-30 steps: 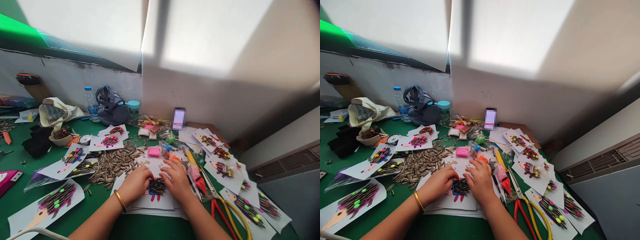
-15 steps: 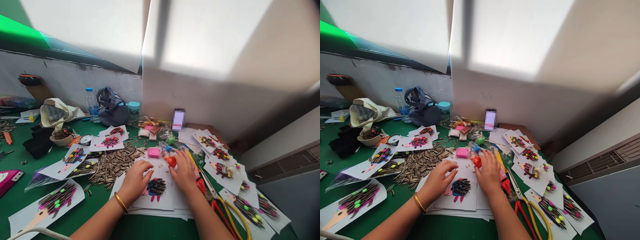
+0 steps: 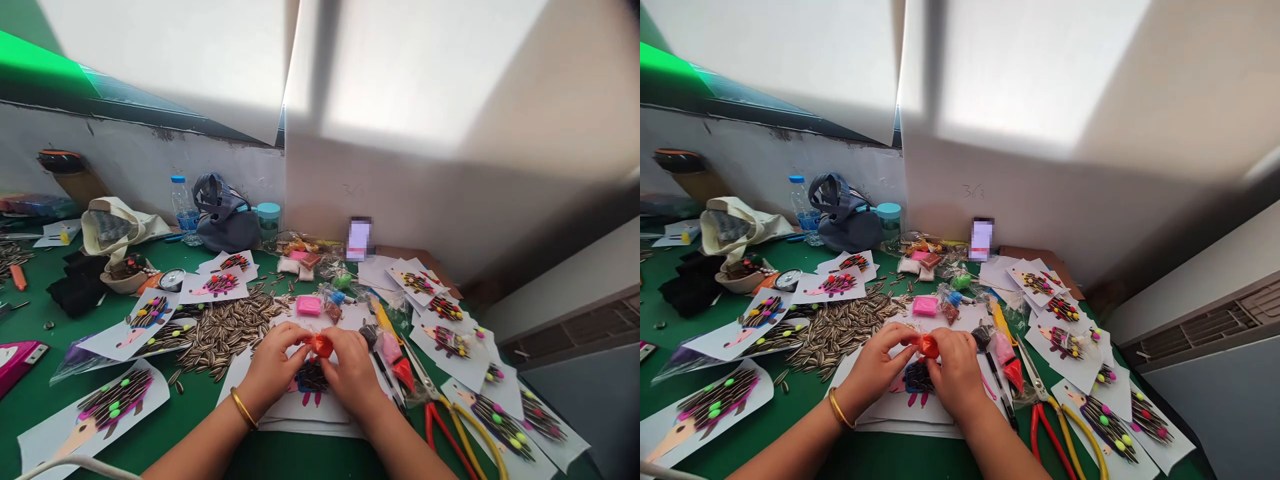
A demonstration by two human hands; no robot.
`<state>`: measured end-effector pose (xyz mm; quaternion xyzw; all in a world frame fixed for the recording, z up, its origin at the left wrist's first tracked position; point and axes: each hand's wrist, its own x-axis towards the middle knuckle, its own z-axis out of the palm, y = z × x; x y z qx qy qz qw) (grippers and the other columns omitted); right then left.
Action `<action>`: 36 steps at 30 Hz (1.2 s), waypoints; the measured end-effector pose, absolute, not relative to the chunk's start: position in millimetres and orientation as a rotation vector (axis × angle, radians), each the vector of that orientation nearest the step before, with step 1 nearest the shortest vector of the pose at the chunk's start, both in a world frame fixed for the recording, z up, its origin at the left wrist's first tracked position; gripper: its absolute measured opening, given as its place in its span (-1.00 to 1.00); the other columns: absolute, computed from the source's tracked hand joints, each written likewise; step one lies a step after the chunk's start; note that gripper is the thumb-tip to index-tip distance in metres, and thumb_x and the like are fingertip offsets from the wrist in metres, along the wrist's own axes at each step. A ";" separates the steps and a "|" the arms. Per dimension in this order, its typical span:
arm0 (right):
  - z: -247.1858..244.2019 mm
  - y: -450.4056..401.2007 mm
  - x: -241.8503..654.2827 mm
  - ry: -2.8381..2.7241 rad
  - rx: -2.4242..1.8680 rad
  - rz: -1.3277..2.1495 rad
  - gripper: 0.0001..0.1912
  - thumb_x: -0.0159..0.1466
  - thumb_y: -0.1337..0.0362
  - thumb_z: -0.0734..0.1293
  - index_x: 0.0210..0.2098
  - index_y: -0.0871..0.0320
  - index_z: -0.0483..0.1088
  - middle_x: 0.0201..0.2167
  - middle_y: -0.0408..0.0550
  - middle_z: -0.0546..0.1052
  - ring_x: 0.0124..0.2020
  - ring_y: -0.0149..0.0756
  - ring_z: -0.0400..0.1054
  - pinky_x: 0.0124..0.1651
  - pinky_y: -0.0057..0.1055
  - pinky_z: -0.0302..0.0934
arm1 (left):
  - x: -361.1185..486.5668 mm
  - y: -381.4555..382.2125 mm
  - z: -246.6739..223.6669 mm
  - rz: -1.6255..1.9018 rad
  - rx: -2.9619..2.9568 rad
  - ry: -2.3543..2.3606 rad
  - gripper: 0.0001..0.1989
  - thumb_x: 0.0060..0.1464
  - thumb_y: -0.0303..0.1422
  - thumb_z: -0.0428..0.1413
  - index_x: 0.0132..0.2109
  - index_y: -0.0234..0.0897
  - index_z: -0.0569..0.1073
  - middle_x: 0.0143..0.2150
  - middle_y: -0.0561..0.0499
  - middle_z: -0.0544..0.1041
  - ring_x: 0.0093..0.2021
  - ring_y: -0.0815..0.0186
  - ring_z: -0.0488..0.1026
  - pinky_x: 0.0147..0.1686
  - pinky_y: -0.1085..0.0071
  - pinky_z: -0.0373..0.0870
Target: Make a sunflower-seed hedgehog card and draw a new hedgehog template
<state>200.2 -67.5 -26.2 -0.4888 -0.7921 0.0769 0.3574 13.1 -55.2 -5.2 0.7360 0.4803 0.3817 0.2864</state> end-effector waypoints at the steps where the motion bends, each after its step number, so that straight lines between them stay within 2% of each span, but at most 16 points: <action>1: -25.2 -68.5 199.3 -2.046 -1.263 0.205 -0.68 0.22 0.40 0.28 -0.02 0.09 0.31 -0.15 -0.03 0.50 -0.14 -0.17 0.35 0.01 -0.18 0.09 | 13.0 -55.1 -5.2 1.009 1.968 1.293 -0.85 0.18 -0.30 0.11 -0.14 -0.13 0.54 -0.18 0.00 0.52 -0.14 0.25 0.45 -0.10 0.29 0.39; 7: -18.8 -72.6 196.0 -2.028 -1.261 0.199 -0.70 0.21 0.42 0.28 -0.06 0.10 0.32 -0.16 -0.03 0.49 -0.15 -0.17 0.32 -0.01 -0.19 0.08 | 10.7 -52.2 -8.5 0.919 2.004 1.381 -0.83 0.14 -0.28 0.15 -0.12 -0.14 0.56 -0.15 -0.01 0.58 -0.12 0.21 0.48 -0.07 0.26 0.39; 12: -15.6 -73.7 193.8 -2.027 -1.255 0.199 -0.74 0.21 0.40 0.28 -0.09 0.10 0.34 -0.20 -0.04 0.50 -0.17 -0.18 0.33 -0.03 -0.22 0.09 | 10.1 -52.8 -9.3 0.905 2.063 1.373 -0.89 0.15 -0.31 0.14 -0.21 -0.16 0.56 -0.26 0.01 0.59 -0.22 0.24 0.49 -0.17 0.31 0.40; 16: -12.4 -73.5 193.7 -2.009 -1.276 0.190 -0.74 0.19 0.39 0.29 -0.11 0.09 0.34 -0.24 -0.08 0.50 -0.20 -0.21 0.34 -0.05 -0.24 0.09 | 10.2 -54.4 -6.3 0.977 2.118 1.392 -0.85 0.18 -0.28 0.11 -0.27 -0.18 0.55 -0.30 -0.01 0.59 -0.24 0.23 0.49 -0.19 0.30 0.40; 25: -12.8 -75.5 193.2 -1.994 -1.278 0.235 -0.75 0.19 0.36 0.31 -0.12 0.09 0.34 -0.27 -0.08 0.49 -0.20 -0.19 0.34 -0.06 -0.23 0.08 | 9.7 -50.5 -16.6 1.100 2.115 1.346 -0.84 0.16 -0.29 0.13 -0.16 -0.18 0.57 -0.20 -0.06 0.60 -0.17 0.21 0.52 -0.12 0.25 0.45; 31: -12.4 -73.7 193.4 -1.972 -1.295 0.282 -0.75 0.19 0.37 0.31 -0.12 0.08 0.34 -0.26 -0.08 0.50 -0.21 -0.20 0.35 -0.06 -0.23 0.09 | 9.8 -52.2 -7.1 1.075 2.066 1.335 -0.82 0.21 -0.27 0.07 -0.25 -0.19 0.55 -0.27 -0.03 0.59 -0.22 0.24 0.50 -0.17 0.29 0.44; 36: -14.4 -73.6 193.1 -1.956 -1.300 0.270 -0.73 0.18 0.35 0.33 -0.11 0.10 0.34 -0.25 -0.08 0.51 -0.20 -0.20 0.37 -0.05 -0.23 0.12 | 8.3 -51.2 -8.5 1.166 2.045 1.319 -0.83 0.19 -0.26 0.11 -0.23 -0.18 0.56 -0.28 -0.02 0.59 -0.22 0.25 0.51 -0.18 0.32 0.44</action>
